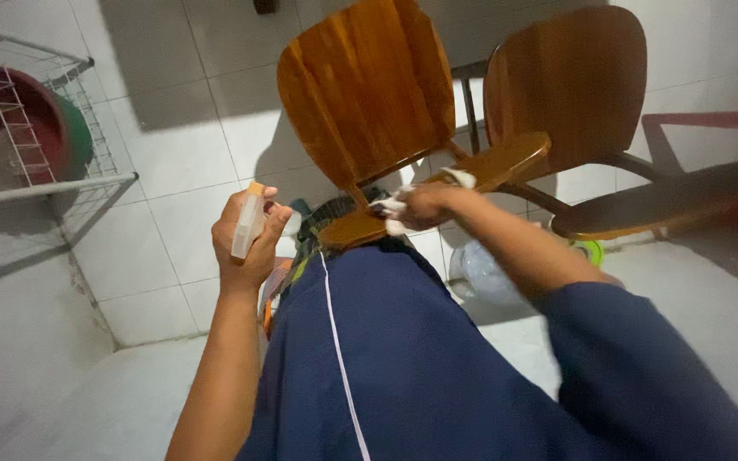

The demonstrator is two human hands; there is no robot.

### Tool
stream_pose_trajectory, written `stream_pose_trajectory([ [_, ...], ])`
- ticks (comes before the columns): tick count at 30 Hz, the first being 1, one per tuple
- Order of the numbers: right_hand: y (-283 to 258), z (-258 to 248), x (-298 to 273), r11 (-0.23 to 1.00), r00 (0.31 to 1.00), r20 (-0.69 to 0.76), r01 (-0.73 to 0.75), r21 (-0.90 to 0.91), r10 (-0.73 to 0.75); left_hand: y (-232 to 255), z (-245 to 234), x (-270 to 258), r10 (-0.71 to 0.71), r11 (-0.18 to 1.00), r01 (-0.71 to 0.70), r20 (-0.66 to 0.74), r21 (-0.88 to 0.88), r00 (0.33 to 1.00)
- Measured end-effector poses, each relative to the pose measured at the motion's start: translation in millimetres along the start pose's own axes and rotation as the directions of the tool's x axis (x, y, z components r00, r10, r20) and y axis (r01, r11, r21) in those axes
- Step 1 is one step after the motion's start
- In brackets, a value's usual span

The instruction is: The person wipes down the seats, frames, and backs of wooden chairs and a table surface with a cloth while holding a spray bottle.

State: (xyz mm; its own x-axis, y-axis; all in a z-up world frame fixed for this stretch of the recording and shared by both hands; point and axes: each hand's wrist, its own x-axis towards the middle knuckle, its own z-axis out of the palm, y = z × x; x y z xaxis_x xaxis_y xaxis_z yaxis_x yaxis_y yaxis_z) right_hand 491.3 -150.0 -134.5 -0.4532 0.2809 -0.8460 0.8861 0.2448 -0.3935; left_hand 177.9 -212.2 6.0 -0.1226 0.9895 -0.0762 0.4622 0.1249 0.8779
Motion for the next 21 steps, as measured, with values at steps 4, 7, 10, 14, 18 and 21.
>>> stream_pose_trajectory([
  [4,49.3,-23.8,-20.7,0.970,0.970,0.017,-0.240,-0.037,0.241,2.3,1.2,-1.0,-0.025,0.992,0.021,-0.026,-0.127,0.999],
  [7,63.5,-18.9,4.9,0.933,0.938,-0.040,-0.347,-0.093,0.344,6.8,4.6,-2.2,-0.093,0.994,0.093,0.001,-0.064,0.996],
  [10,34.6,-5.2,31.6,0.966,0.967,0.013,-0.253,-0.044,0.254,10.3,5.8,0.3,-0.018,0.998,0.019,0.018,-0.066,1.000],
  [14,9.0,-8.3,-9.8,0.997,0.997,0.040,-0.060,0.040,0.059,10.6,5.9,2.2,0.016,0.999,-0.017,-0.020,-0.032,1.000],
  [18,43.6,-39.7,-60.6,0.974,0.969,0.110,-0.224,0.026,0.220,10.3,3.8,3.5,0.011,0.985,-0.018,-0.039,-0.172,0.999],
  [21,72.5,-42.4,-31.9,0.948,0.948,-0.001,-0.318,-0.009,0.318,13.9,8.8,2.8,-0.062,0.997,0.061,-0.031,-0.043,0.998],
])
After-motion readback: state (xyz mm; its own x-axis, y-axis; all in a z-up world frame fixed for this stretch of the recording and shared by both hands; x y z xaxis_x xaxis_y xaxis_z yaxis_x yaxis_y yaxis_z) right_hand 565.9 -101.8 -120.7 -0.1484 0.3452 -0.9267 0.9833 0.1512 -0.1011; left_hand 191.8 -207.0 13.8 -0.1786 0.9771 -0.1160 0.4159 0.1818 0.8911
